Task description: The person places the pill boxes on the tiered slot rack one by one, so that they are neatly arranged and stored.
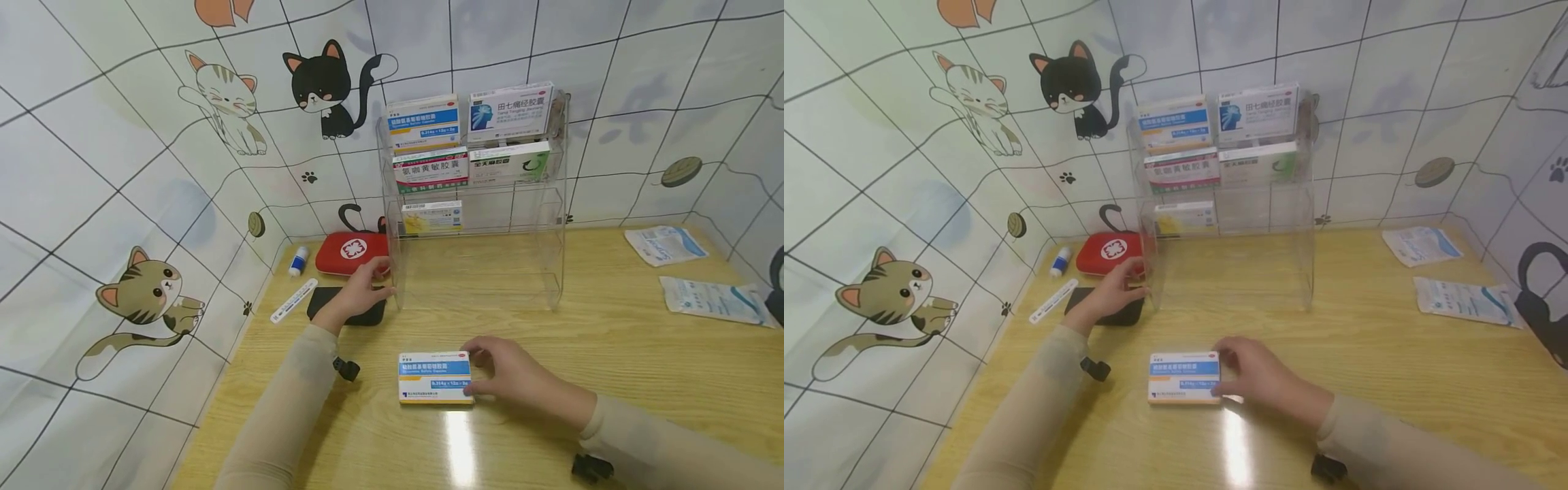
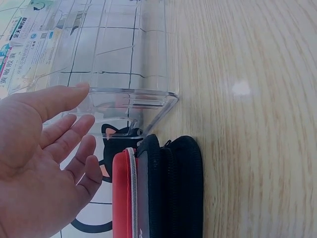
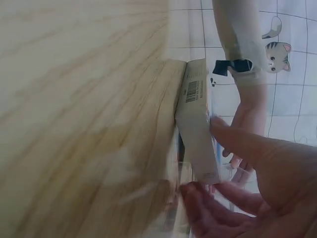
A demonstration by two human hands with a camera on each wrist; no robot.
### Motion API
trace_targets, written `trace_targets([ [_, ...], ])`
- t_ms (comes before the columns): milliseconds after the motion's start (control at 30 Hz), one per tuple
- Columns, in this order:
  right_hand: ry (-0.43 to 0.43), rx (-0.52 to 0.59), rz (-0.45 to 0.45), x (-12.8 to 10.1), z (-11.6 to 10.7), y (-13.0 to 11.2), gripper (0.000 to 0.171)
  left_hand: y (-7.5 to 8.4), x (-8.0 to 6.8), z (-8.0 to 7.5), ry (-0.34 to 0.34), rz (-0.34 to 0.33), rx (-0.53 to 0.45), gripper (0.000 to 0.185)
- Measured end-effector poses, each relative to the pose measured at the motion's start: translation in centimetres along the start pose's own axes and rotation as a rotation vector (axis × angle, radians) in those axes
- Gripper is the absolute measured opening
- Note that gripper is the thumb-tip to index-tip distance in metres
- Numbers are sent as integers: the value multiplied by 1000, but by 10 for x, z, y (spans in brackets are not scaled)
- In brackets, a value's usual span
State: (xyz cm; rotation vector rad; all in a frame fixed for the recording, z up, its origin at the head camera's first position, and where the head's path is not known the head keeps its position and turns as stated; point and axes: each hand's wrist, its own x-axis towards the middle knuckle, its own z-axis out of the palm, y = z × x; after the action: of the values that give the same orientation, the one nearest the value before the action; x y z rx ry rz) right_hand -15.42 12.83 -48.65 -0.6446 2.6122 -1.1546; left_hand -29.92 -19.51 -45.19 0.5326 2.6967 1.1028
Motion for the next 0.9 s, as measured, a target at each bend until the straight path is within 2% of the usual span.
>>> trace_targets([
  [167,81,175,50,-3,-12,3,32,-1,0,0,2,1,2,64],
  [267,153,198,31,-4,-22,4,19,-2,0,1,1,7,4,64],
  [333,198,210,-3,-4,-30,4,18,-4,1,1,0,10,5,63],
  [467,305,148,-59,0,-58,2,19,-5,2,2,-5,18,9,64],
  [667,493,17,-73,10,-121,-9,22,-6,3,2,-8,29,6,65],
  [900,764,-65,-286,34,-190,-21,23,-8,3,1,-5,27,4,65],
])
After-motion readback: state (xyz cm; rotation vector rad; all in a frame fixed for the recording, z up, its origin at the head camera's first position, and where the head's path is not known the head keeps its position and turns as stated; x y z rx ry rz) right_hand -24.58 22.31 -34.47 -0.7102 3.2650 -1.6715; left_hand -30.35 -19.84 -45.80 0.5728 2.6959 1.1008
